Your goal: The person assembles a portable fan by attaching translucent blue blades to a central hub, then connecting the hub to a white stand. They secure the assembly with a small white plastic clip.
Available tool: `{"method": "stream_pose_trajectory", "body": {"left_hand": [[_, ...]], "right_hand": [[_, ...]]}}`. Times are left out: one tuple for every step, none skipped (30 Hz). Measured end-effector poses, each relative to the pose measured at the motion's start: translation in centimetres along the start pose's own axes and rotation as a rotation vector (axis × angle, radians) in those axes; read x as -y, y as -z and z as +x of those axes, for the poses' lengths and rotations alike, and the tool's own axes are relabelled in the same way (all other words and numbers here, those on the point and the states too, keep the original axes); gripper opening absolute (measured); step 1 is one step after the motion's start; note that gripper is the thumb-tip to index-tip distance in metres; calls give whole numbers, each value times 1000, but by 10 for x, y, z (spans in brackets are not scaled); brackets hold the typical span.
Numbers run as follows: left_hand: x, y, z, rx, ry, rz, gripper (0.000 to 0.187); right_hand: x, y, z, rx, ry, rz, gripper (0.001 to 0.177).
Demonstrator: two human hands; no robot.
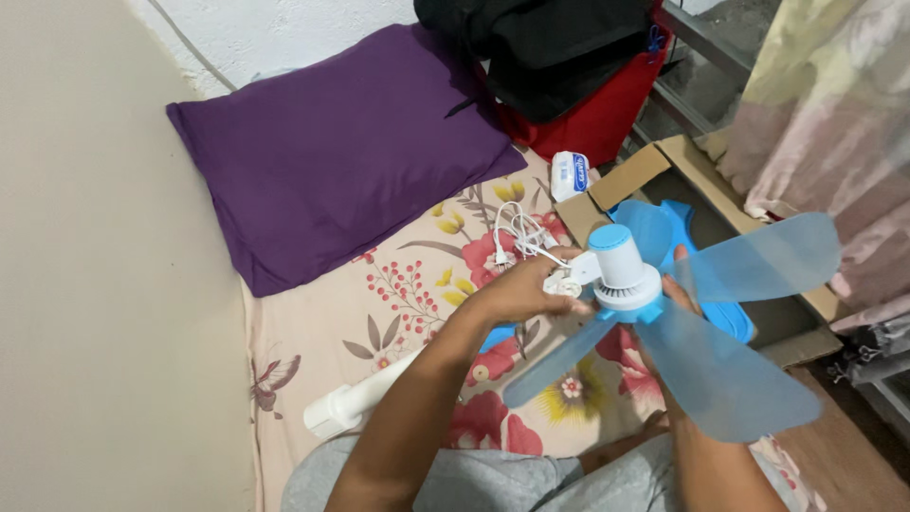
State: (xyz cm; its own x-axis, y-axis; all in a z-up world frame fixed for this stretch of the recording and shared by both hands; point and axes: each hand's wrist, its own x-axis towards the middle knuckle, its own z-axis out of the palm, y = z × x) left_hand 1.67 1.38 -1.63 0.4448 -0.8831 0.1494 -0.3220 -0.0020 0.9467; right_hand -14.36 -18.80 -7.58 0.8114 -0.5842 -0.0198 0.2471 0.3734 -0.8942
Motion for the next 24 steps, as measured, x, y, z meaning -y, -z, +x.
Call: {"method": "stream_pose_trajectory", "body": {"left_hand": [[3, 3, -2, 14, 23, -29, 69], [7, 4, -3, 30, 45, -60, 68], [11, 4, -4, 46, 68, -92, 67], [15, 3, -4, 36, 87, -95, 66], [18, 3, -4, 27, 107, -98, 64], [21, 4, -5, 13, 129, -99, 62], [23, 4, -4, 31, 141, -160, 61], [25, 5, -3, 47, 152, -223, 61], [26, 6, -2, 63, 163, -286, 60], [28, 7, -1, 73, 148, -315, 59], [29, 9, -1, 83, 133, -343, 58], [30, 11, 0, 96, 116, -374, 57], [31, 12, 1, 88, 115, -389, 57], [32, 14, 2, 79, 115, -403, 58], [34, 14, 2, 70, 115, -416, 58], [35, 13, 4, 69, 152, -469, 51], [36, 13, 6, 68, 188, -521, 45], [37, 13, 8, 64, 224, -572, 42], [38, 15, 8, 80, 213, -539, 42], [37, 17, 9, 99, 203, -507, 43], [36, 19, 10, 117, 193, -474, 44], [34, 20, 11, 131, 203, -445, 47], [31, 21, 10, 146, 213, -415, 49], [29, 23, 10, 159, 224, -384, 52]], "right_hand": [[-1, -1, 1, 1, 0, -7, 42], [0, -1, 1, 2, 5, -14, 44], [1, 0, 2, 0, 5, -23, 45], [1, 1, 3, -1, 6, -30, 47], [2, 0, 6, -1, 10, -37, 49], [3, -1, 9, 0, 13, -40, 50], [3, -3, 14, 5, 21, -43, 52], [4, -5, 18, 6, 27, -47, 54], [1, -8, 18, 11, 30, -51, 56], [1, -8, 20, 9, 33, -47, 57], [-1, -8, 20, 13, 36, -44, 59], [-1, -7, 21, 9, 41, -44, 61], [-2, -6, 20, 6, 44, -42, 63], [-3, -6, 20, 5, 47, -44, 65], [-5, -5, 19, 4, 53, -41, 66], [-6, -5, 22, 4, 57, -38, 68], [-6, -4, 21, 6, 58, -34, 70], [-7, -4, 21, 11, 58, -18, 72], [-8, -4, 23, 23, 63, -4, 74], [-8, -3, 23, 35, 56, 23, 74], [-7, -3, 23, 24, 61, 13, 74], [-7, -3, 21, 11, 66, 4, 73], [-6, -3, 19, -3, 71, -5, 72], [-6, -4, 17, -16, 76, -13, 72]]}}
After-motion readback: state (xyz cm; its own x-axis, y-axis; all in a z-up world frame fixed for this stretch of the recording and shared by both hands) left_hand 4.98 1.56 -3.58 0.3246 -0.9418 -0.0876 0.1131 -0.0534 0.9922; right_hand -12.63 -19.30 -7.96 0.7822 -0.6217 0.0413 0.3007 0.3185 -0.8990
